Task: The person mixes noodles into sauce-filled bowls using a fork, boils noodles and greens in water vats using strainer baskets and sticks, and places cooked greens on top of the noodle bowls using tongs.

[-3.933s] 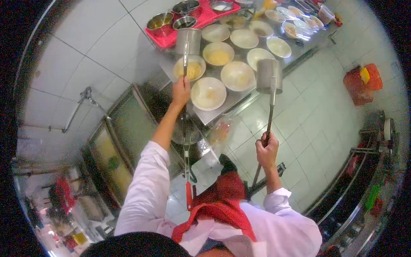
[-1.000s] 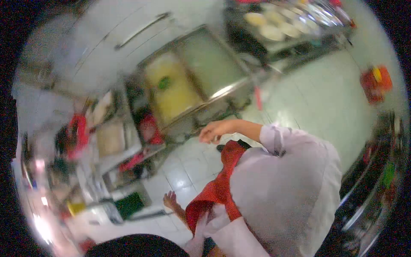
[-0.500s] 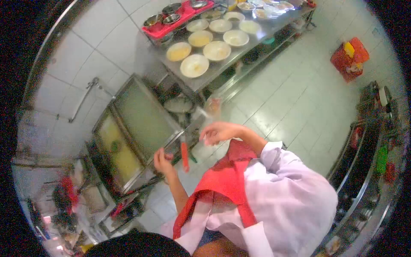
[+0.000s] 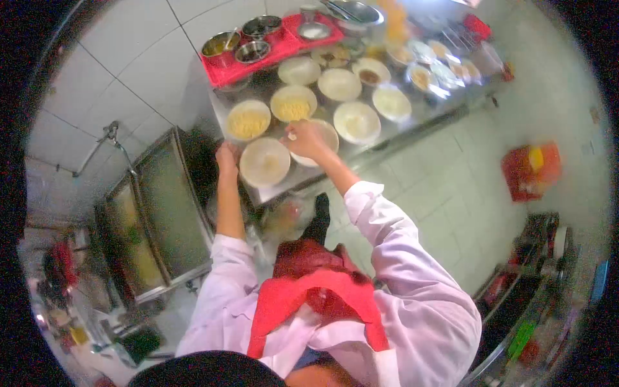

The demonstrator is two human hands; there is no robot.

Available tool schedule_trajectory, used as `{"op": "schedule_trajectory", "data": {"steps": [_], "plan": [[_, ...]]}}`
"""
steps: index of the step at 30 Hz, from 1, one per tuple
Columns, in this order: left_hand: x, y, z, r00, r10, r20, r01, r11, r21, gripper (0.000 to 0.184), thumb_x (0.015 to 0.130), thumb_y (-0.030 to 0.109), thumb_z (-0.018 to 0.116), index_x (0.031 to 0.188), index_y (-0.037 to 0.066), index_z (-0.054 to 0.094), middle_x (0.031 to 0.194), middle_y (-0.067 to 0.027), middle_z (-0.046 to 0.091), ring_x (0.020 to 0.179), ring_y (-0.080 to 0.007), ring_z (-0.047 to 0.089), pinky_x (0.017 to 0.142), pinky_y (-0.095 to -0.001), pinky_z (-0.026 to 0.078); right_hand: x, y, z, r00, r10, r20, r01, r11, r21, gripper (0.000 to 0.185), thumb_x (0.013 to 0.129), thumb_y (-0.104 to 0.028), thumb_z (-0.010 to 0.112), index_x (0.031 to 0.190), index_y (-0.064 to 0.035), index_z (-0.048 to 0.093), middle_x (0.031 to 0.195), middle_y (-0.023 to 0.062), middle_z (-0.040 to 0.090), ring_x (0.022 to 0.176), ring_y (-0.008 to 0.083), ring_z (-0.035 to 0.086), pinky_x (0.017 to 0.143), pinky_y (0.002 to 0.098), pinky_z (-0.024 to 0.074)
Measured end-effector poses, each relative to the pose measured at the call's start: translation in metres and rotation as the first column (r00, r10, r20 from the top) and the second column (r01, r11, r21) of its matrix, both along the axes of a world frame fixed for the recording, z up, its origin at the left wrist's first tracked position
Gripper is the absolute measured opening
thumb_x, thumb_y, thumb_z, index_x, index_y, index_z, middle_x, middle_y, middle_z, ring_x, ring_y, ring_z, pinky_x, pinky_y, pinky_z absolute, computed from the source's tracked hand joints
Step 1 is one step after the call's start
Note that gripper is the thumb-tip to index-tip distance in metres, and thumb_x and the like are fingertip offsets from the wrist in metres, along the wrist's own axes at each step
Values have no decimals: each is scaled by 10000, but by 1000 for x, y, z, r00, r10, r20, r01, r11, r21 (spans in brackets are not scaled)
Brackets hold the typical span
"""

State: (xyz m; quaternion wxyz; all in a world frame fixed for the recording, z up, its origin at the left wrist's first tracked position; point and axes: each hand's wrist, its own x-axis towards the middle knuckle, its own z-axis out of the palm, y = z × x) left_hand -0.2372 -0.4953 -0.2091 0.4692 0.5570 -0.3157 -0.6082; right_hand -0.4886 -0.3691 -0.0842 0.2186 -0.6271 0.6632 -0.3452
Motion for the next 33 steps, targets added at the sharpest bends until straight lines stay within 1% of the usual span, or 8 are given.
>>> {"op": "schedule_trajectory", "data": {"steps": [2, 9, 12, 16, 20, 22, 26, 33], "plan": [[-23, -18, 16, 930, 149, -337, -126, 988, 89, 431, 981, 336, 495, 1243, -6, 523, 1145, -127, 606, 997, -238, 610, 809, -377, 516, 3, -48, 16, 964, 7, -267, 4, 999, 43, 441, 785, -306, 712, 1121, -29, 641, 1174, 183, 590, 1176, 336, 527, 999, 436, 415], [-44, -44, 35, 989, 135, -55, -124, 976, 176, 635, 991, 472, 445, 1372, -36, 439, 1281, -156, 569, 1182, -236, 534, 998, -368, 420, 6, -222, -66, 780, 90, -619, -221, 966, -137, 488, 856, -313, 589, 1272, -62, 544, 1327, 236, 459, 1318, 432, 320, 1078, 584, 256], [-48, -37, 46, 979, 86, 185, -121, 974, 190, 605, 1009, 459, 407, 1360, -31, 464, 1307, -152, 556, 1223, -212, 490, 1046, -330, 351, 18, -274, -65, 833, 59, -550, -123, 989, -80, 486, 866, -350, 578, 1271, -82, 552, 1364, 214, 454, 1332, 412, 322, 1075, 602, 239], [-52, -32, 36, 997, 73, 1, -73, 996, 46, 579, 1033, 424, 357, 1380, -32, 435, 1334, -132, 528, 1240, -202, 467, 1042, -321, 350, 18, -332, -78, 882, 183, -434, -229, 972, -57, 336, 875, -323, 549, 1099, -94, 649, 1143, 184, 631, 1105, 361, 574, 960, 537, 409], [-51, -33, 40, 960, 61, 272, -60, 998, -12, 600, 1029, 444, 354, 1371, -42, 428, 1304, -115, 541, 1215, -188, 484, 1031, -324, 368, 20, -363, -121, 953, 287, -97, -302, 928, -218, 411, 933, -375, 468, 1215, -98, 580, 1325, 204, 513, 1274, 355, 427, 1105, 490, 267], [-38, -37, 26, 982, 72, 174, -66, 997, -40, 603, 1029, 450, 331, 1375, -35, 424, 1319, -127, 535, 1215, -209, 501, 1034, -343, 378, 18, -361, -124, 971, 199, -130, -238, 812, -533, 259, 854, -295, 560, 983, -95, 662, 1029, 187, 661, 1003, 377, 609, 873, 514, 451], [-30, -31, 29, 972, 234, -11, -234, 972, -17, 624, 1005, 502, 378, 1336, -20, 467, 1271, -110, 562, 1154, -199, 540, 1000, -342, 404, -12, -306, -84, 925, 362, -114, -370, 926, -67, 135, 823, -183, 597, 904, -78, 624, 928, 188, 643, 892, 381, 619, 777, 496, 475], [-85, -12, 77, 965, 252, -67, -260, 950, -172, 634, 1014, 497, 347, 1326, -39, 477, 1291, -123, 555, 1190, -218, 524, 1024, -341, 384, -122, -237, 54, 786, 531, -316, -616, 718, -325, 93, 750, -154, 658, 771, -80, 606, 770, 103, 626, 681, 344, 623, 586, 468, 481]]}}
